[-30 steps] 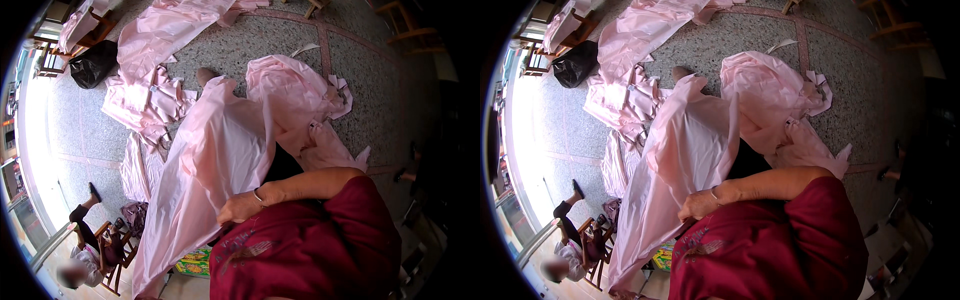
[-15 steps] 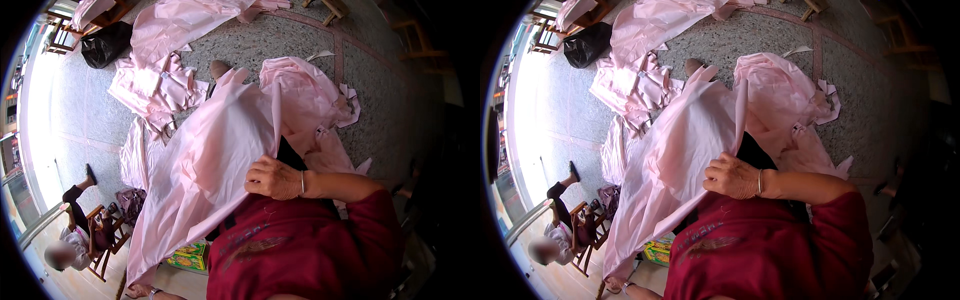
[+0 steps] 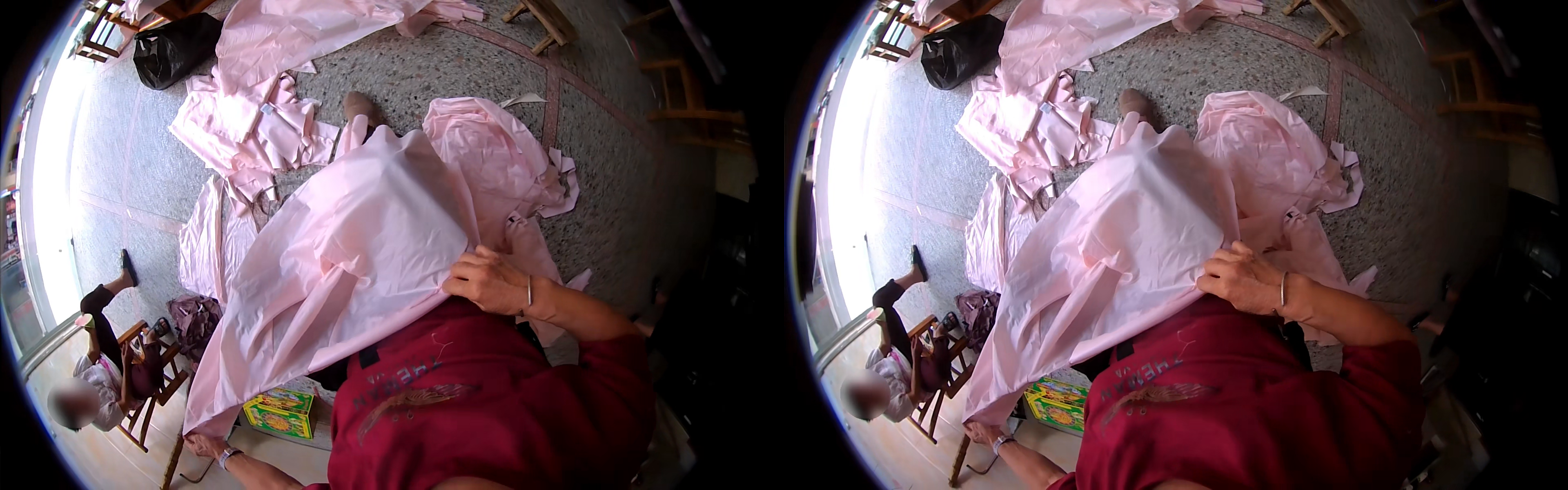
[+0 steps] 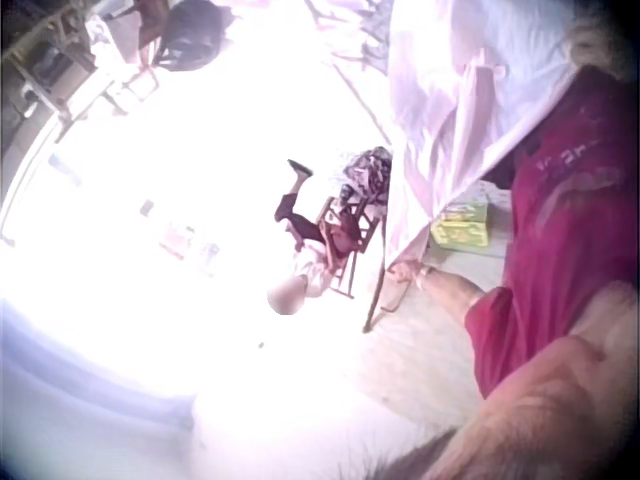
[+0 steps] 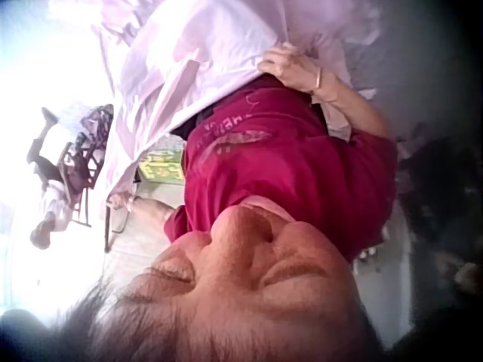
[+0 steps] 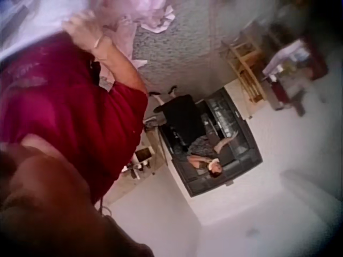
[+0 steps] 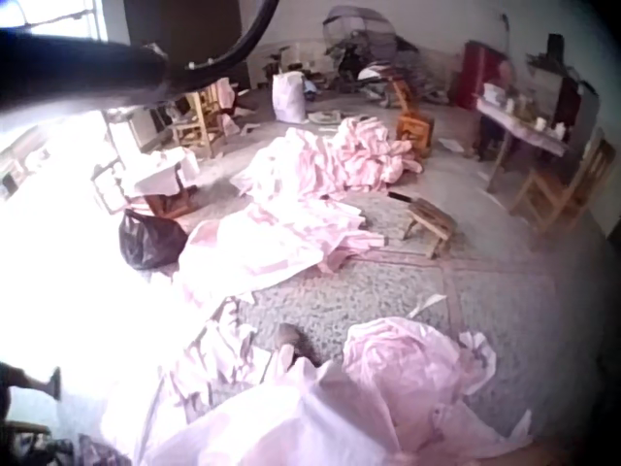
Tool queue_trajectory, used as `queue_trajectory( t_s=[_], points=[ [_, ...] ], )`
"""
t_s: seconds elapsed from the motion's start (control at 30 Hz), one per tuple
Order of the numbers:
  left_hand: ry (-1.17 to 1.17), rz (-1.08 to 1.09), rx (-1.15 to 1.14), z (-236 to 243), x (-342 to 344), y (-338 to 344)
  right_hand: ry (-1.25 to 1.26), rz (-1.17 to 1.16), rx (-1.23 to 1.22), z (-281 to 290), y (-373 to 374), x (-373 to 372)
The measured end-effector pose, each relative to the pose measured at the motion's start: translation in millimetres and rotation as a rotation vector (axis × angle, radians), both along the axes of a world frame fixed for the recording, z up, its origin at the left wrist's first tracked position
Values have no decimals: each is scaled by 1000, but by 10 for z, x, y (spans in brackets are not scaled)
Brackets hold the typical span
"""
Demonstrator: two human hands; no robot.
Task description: The person cuts pink fabric into sections using scissors while sitting on a chair.
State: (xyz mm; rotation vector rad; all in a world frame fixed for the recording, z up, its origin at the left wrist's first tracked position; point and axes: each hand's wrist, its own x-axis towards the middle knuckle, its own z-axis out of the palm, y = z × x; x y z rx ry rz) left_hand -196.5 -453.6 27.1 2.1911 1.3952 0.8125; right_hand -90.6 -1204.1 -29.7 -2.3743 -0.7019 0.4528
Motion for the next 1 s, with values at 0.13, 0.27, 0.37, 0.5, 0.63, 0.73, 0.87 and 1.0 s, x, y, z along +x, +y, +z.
queue_trajectory(
  t_s=[0.13,0.27,0.37,0.5,0.63,0.73,0.87,1.0],
  points=[
    [-49,110,-89,-120,-107,52,39,27,-25,22,-31,45],
    [-112,169,-131,-201,-42,-131,39,38,-32,40,-40,67],
    [-154,124,-226,-185,-48,-339,18,33,-15,71,-38,109],
    [-75,112,-206,-279,21,-447,-38,32,41,131,-36,210],
    [196,-163,-159,-392,201,-693,-4,9,5,184,-38,268],
    [243,-480,-200,-529,358,-890,-5,-22,15,268,-31,343],
    [290,-907,-8,-348,904,-2083,-9,-33,19,353,-51,381],
    [388,-1431,-223,-159,1165,-3216,8,-40,28,452,-60,450]
  ],
)
